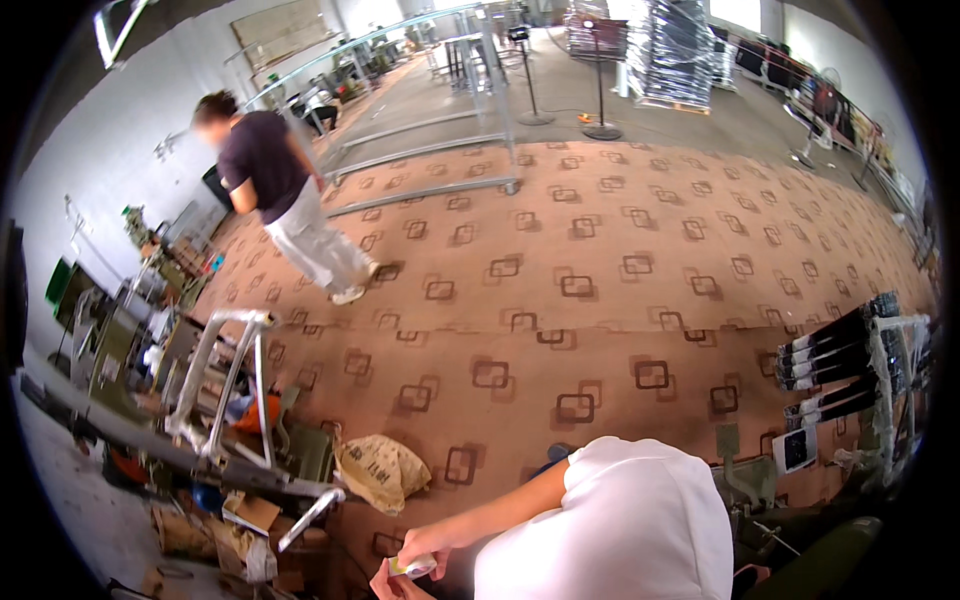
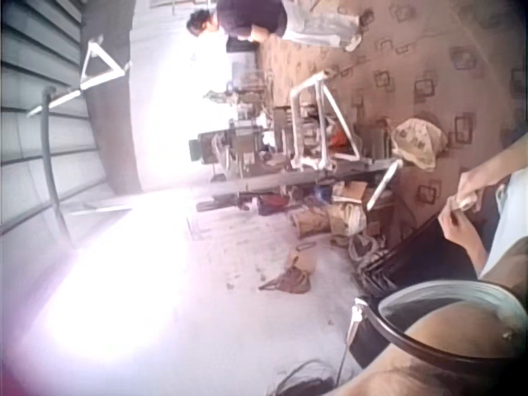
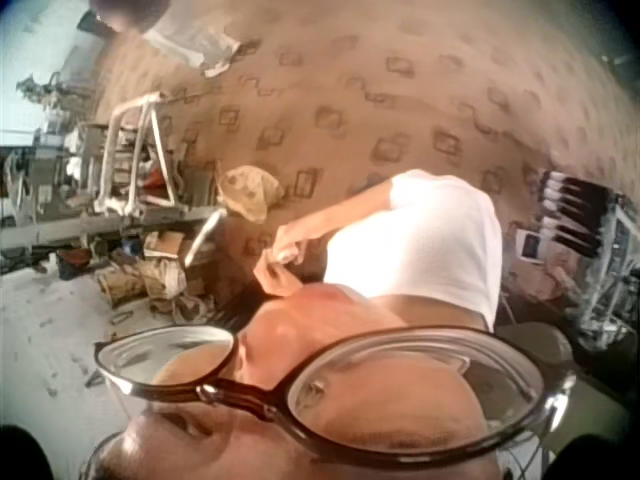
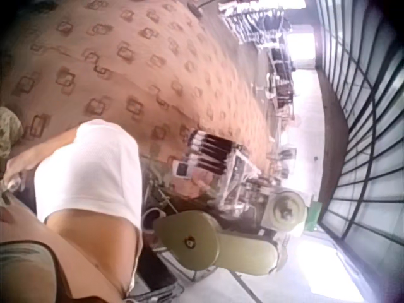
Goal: The person applies small yellow circular stickers to stacks of black plastic-wrapped items in a warehouse setting. They peel stickers from a roll and place them on the top of the stacks, moving between different piles of wrapped goods.
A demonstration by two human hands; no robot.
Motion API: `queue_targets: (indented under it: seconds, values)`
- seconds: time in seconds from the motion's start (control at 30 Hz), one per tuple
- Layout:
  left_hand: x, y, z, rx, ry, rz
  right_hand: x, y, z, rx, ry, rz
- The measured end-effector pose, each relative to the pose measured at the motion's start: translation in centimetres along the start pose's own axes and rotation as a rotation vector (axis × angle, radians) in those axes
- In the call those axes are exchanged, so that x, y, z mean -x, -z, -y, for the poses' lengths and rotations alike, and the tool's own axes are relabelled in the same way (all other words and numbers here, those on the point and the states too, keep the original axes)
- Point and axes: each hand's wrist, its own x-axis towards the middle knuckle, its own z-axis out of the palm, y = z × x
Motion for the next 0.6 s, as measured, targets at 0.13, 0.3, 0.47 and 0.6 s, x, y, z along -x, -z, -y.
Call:
queue_targets:
  seconds: [0.13, 0.3, 0.47, 0.6]
  values:
    - [-1.0, -7.9, -2.2, 0.078, -0.008, 0.045, 5.3, 5.9, 3.8, -0.006, -0.006, -0.059]
    - [-2.8, -18.1, -3.8, 0.122, 0.065, 0.169, 11.6, 13.7, 8.0, -0.018, 0.124, -0.224]
    - [-6.2, -25.1, -6.5, 0.006, 0.053, 0.365, 16.2, 20.0, 10.6, -0.061, 0.103, -0.362]
    - [-7.9, -29.4, -9.0, 0.129, -0.047, 0.437, 18.1, 23.6, 10.4, -0.117, 0.147, -0.387]
